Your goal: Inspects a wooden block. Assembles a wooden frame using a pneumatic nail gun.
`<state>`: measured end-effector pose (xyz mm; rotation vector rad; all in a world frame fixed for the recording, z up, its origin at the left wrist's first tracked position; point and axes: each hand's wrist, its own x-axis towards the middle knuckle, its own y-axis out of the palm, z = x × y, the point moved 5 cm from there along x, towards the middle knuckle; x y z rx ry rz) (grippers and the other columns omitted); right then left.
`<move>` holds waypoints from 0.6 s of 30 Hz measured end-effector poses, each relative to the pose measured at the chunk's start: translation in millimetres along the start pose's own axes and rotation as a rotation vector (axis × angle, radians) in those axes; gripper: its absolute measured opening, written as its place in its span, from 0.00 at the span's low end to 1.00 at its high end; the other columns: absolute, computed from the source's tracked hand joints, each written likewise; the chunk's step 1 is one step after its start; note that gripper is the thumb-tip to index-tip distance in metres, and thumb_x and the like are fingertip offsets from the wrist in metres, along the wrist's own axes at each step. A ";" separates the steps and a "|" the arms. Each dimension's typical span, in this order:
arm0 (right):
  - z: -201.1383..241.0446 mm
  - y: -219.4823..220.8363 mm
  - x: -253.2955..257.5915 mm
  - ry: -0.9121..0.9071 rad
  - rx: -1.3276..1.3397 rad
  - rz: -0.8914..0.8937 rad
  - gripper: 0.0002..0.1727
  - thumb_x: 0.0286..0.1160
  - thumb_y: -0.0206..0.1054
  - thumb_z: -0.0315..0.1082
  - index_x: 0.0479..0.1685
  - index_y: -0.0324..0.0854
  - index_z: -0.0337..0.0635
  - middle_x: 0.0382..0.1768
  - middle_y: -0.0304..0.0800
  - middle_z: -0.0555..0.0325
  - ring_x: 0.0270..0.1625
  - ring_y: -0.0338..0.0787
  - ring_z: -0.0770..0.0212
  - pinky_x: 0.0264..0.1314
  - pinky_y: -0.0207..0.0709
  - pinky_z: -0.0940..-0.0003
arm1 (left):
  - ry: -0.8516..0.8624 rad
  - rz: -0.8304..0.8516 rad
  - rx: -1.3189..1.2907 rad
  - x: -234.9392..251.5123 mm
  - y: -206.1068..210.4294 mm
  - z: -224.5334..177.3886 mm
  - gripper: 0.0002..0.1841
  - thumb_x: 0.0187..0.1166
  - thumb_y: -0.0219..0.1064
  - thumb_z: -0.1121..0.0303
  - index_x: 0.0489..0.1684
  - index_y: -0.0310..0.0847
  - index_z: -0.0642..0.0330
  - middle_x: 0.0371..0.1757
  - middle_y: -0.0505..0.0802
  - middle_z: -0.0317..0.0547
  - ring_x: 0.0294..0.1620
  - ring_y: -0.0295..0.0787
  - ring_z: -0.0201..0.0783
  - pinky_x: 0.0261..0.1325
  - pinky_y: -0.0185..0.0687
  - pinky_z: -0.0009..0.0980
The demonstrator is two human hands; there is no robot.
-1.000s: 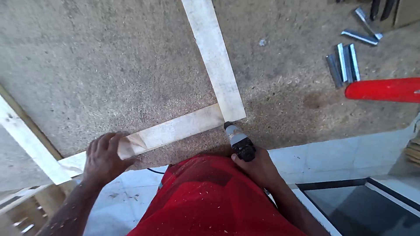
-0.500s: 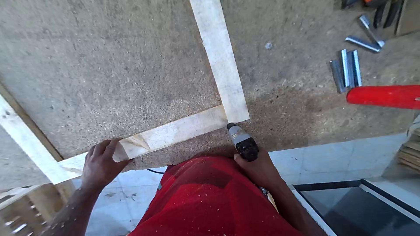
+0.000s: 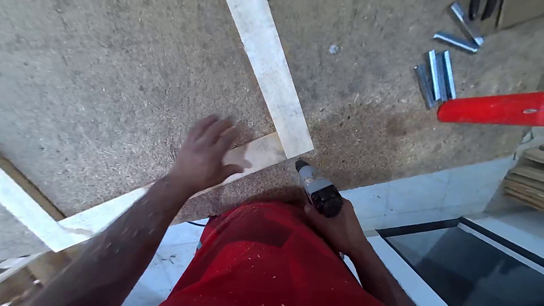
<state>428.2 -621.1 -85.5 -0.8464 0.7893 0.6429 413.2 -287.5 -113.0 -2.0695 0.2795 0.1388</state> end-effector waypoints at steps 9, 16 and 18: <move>22.7 19.1 8.0 -0.042 -0.096 0.033 0.21 0.60 0.77 0.58 0.47 0.87 0.57 0.29 0.90 0.69 0.34 0.91 0.69 0.37 0.87 0.58 | 0.540 0.435 0.231 135.4 53.2 -57.7 0.67 0.40 0.87 0.37 0.95 0.55 0.38 0.98 0.52 0.40 0.97 0.30 0.62 0.88 0.24 0.76; 18.2 26.7 18.1 0.046 -0.107 0.076 0.20 0.61 0.75 0.60 0.46 0.86 0.60 0.28 0.89 0.68 0.32 0.91 0.66 0.34 0.85 0.55 | 0.539 0.442 0.199 137.6 57.7 -50.5 0.64 0.43 0.85 0.33 0.94 0.57 0.33 0.98 0.54 0.35 0.98 0.28 0.58 0.90 0.20 0.73; 19.6 28.1 20.0 0.024 -0.113 0.066 0.22 0.60 0.76 0.60 0.50 0.86 0.60 0.28 0.89 0.68 0.33 0.91 0.67 0.35 0.86 0.55 | 0.542 0.438 0.192 138.5 58.8 -48.4 0.64 0.43 0.85 0.33 0.94 0.57 0.32 0.98 0.53 0.33 0.98 0.28 0.57 0.91 0.20 0.71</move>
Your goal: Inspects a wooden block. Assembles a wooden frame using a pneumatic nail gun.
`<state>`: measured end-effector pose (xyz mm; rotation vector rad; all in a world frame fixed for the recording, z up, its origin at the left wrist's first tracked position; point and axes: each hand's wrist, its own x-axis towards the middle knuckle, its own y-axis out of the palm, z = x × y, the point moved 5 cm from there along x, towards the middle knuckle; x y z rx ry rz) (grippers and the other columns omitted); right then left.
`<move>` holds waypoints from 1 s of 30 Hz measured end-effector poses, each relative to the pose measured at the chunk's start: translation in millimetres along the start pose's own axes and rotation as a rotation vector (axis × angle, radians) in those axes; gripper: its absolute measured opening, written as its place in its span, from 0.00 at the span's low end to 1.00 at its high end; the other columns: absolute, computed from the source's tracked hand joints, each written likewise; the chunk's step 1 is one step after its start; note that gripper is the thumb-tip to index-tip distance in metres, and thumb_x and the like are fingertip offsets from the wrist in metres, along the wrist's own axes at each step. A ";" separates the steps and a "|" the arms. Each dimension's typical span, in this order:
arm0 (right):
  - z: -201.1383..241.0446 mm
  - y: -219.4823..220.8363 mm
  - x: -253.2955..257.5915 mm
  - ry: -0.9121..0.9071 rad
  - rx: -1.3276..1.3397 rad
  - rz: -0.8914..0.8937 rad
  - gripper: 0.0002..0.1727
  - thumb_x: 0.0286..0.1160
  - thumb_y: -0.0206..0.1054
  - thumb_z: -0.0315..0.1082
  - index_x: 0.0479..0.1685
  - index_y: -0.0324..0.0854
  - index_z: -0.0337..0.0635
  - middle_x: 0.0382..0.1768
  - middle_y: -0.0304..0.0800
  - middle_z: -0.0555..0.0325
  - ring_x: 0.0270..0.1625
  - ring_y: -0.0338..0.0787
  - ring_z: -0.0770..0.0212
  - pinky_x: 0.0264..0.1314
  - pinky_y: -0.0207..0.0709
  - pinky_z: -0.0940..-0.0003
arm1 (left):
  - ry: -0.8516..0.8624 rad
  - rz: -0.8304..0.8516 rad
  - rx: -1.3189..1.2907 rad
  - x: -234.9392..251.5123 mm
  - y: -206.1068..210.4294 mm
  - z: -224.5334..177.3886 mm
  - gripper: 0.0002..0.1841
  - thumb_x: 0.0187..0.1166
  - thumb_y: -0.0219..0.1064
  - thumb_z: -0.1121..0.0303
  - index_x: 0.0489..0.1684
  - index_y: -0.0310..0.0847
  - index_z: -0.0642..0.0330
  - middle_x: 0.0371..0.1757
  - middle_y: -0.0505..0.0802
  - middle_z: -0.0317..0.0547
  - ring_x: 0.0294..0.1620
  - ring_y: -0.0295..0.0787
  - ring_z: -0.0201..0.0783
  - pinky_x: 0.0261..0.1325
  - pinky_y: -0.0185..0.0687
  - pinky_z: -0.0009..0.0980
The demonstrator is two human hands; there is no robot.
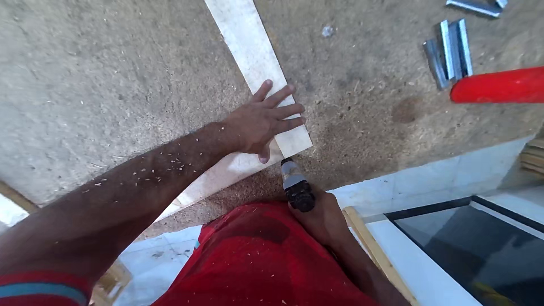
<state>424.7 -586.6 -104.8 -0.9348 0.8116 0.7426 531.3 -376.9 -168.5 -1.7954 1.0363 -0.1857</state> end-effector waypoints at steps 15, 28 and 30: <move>52.9 -16.8 11.4 -0.153 0.016 -0.129 0.23 0.63 0.73 0.59 0.55 0.86 0.61 0.27 0.89 0.71 0.30 0.90 0.71 0.30 0.86 0.59 | 0.010 -0.017 -0.181 -2.6 0.9 9.3 0.72 0.39 0.90 0.40 0.98 0.47 0.40 0.97 0.55 0.32 0.99 0.29 0.49 0.93 0.14 0.63; 58.0 -13.6 17.3 -0.079 0.025 -0.129 0.28 0.59 0.76 0.59 0.56 0.85 0.54 0.27 0.89 0.69 0.30 0.90 0.69 0.31 0.86 0.59 | 0.039 -0.041 -0.209 -2.6 2.3 12.9 0.74 0.39 0.91 0.42 0.98 0.44 0.41 0.97 0.55 0.33 0.99 0.30 0.48 0.94 0.15 0.61; 54.7 -13.6 15.0 -0.053 0.019 -0.134 0.26 0.57 0.76 0.58 0.53 0.84 0.55 0.27 0.89 0.71 0.31 0.90 0.71 0.32 0.87 0.62 | 0.035 -0.039 -0.205 -2.3 3.2 13.9 0.72 0.42 0.90 0.42 0.98 0.44 0.40 0.98 0.54 0.32 0.99 0.28 0.47 0.94 0.14 0.60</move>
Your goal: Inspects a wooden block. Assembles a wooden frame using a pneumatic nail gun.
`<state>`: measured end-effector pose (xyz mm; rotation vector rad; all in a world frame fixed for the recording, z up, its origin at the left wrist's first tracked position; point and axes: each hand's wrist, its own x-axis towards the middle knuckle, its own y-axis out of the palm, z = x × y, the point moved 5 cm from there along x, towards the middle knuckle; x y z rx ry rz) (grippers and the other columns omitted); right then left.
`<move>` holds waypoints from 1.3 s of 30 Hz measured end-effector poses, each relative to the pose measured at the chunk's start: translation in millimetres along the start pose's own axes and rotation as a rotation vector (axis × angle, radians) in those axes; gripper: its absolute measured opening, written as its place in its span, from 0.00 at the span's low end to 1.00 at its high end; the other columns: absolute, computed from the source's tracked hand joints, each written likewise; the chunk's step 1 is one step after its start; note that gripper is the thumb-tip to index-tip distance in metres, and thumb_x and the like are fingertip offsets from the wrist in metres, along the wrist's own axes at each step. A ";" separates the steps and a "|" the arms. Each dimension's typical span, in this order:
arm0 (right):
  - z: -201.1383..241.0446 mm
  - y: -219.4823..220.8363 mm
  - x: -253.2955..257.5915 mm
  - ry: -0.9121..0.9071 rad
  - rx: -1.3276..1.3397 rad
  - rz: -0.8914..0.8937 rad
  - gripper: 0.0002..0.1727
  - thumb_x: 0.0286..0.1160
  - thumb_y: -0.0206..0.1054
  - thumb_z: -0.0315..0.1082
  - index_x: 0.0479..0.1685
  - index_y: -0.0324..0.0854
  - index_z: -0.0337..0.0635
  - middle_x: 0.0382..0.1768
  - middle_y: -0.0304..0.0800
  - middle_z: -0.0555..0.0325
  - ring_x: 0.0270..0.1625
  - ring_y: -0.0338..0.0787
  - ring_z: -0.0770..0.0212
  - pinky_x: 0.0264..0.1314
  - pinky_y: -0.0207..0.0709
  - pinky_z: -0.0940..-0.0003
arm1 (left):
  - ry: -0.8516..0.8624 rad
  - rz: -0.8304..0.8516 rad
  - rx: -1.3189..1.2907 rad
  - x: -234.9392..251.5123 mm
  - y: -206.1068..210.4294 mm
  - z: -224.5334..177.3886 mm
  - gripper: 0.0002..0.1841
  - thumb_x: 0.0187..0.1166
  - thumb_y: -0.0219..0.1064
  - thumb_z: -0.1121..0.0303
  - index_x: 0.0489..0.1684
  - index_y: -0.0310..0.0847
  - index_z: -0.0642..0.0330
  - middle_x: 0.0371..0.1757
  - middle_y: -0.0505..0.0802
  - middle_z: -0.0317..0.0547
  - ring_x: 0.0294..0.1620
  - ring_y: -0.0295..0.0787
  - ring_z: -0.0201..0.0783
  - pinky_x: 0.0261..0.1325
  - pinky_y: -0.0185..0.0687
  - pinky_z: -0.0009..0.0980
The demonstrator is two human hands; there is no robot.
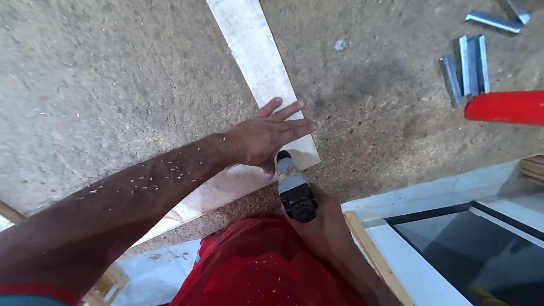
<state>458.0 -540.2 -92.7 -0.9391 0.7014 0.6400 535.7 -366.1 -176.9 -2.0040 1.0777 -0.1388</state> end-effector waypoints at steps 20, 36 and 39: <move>-35.4 7.0 -25.5 -0.041 0.004 -0.008 0.28 0.56 0.75 0.63 0.49 0.86 0.54 0.28 0.89 0.70 0.32 0.91 0.71 0.34 0.87 0.63 | -0.031 -0.007 0.017 1.3 2.7 0.6 0.73 0.38 0.88 0.36 0.98 0.44 0.38 0.98 0.54 0.30 0.99 0.28 0.48 0.94 0.15 0.61; -44.3 12.8 -30.0 -0.026 0.005 0.004 0.24 0.64 0.73 0.64 0.47 0.86 0.57 0.26 0.88 0.71 0.31 0.90 0.71 0.35 0.87 0.60 | -0.092 0.014 0.096 0.4 0.2 -6.2 0.74 0.36 0.88 0.34 0.98 0.43 0.35 0.97 0.55 0.26 0.99 0.29 0.45 0.95 0.15 0.58; -49.9 12.2 -31.8 0.006 -0.009 0.013 0.24 0.64 0.74 0.64 0.46 0.86 0.56 0.27 0.89 0.69 0.33 0.91 0.69 0.37 0.87 0.59 | -0.103 -0.037 0.125 -5.1 0.6 -8.9 0.74 0.38 0.87 0.34 0.98 0.44 0.38 0.98 0.53 0.28 0.99 0.29 0.47 0.95 0.17 0.58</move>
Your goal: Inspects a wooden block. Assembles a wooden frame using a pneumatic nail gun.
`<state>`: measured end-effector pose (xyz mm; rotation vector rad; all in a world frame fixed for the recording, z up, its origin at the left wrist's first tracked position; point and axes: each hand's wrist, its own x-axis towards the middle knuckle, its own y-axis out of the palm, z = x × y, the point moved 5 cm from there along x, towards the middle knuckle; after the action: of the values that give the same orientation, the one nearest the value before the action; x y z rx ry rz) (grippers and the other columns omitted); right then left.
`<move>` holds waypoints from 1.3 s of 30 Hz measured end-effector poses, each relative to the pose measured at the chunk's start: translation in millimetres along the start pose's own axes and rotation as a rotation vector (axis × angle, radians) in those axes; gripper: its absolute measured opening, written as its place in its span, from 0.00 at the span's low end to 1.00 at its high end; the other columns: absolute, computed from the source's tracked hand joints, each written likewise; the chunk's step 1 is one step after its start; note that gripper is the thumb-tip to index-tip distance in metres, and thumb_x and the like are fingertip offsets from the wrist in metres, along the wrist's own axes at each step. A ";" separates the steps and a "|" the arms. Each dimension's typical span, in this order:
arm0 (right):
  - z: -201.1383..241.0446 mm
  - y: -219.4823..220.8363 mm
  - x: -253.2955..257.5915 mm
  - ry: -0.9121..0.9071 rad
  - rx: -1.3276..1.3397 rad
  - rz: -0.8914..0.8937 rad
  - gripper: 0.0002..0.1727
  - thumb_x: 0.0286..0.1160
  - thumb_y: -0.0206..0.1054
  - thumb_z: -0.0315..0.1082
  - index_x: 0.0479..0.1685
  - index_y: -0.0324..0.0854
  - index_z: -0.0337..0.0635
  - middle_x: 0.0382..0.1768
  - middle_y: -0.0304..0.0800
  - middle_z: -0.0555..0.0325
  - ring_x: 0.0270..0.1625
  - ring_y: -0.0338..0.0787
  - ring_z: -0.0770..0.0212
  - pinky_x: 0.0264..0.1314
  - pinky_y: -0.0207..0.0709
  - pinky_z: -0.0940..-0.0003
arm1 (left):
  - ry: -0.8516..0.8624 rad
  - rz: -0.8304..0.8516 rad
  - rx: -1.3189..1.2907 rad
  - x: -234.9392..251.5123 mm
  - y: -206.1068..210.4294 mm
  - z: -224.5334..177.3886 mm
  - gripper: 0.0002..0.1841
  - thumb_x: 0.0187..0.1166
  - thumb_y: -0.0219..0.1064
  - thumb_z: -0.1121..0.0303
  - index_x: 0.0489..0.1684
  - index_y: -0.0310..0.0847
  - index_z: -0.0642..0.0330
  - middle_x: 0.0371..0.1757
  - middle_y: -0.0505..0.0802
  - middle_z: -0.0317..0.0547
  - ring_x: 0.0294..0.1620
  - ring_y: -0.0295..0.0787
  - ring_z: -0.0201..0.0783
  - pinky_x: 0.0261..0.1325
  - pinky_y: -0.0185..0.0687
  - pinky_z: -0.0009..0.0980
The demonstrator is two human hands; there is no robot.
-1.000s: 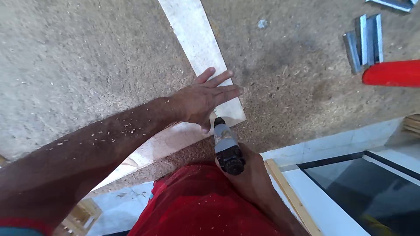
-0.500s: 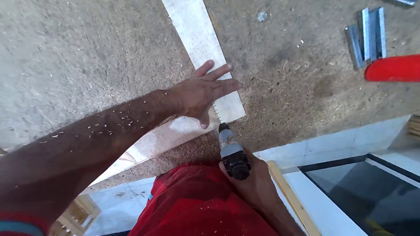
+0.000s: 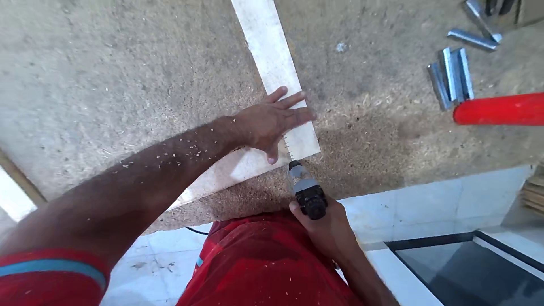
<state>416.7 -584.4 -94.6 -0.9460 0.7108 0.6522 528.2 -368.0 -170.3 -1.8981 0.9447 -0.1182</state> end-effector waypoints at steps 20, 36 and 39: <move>-20.0 113.2 -130.3 0.195 0.023 -0.125 0.28 0.64 0.76 0.61 0.52 0.88 0.49 0.34 0.91 0.60 0.35 0.91 0.61 0.43 0.86 0.51 | -0.983 -0.518 -0.061 -580.6 206.0 -18.8 0.60 0.59 0.66 0.21 0.86 0.68 0.64 0.88 0.69 0.66 0.91 0.51 0.75 0.88 0.42 0.75; 154.0 316.7 -136.4 -0.524 -0.342 0.237 0.36 0.58 0.72 0.73 0.54 0.88 0.52 0.36 0.94 0.65 0.41 0.94 0.66 0.44 0.90 0.53 | -0.820 -0.434 -0.054 -656.2 216.6 35.0 0.50 0.58 0.73 0.27 0.84 0.71 0.44 0.96 0.58 0.44 0.98 0.38 0.55 0.91 0.32 0.71; 166.3 335.5 -146.3 -0.496 -0.380 0.263 0.32 0.60 0.71 0.68 0.54 0.88 0.54 0.35 0.94 0.64 0.41 0.94 0.64 0.44 0.88 0.51 | -0.779 -0.535 -0.034 -655.9 222.7 35.2 0.49 0.55 0.76 0.31 0.80 0.75 0.49 0.95 0.62 0.44 0.98 0.40 0.56 0.90 0.35 0.72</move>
<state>115.4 -318.8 -77.0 -0.9869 0.2695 1.2346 -35.2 36.5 -167.8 -1.9399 -0.0881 0.3085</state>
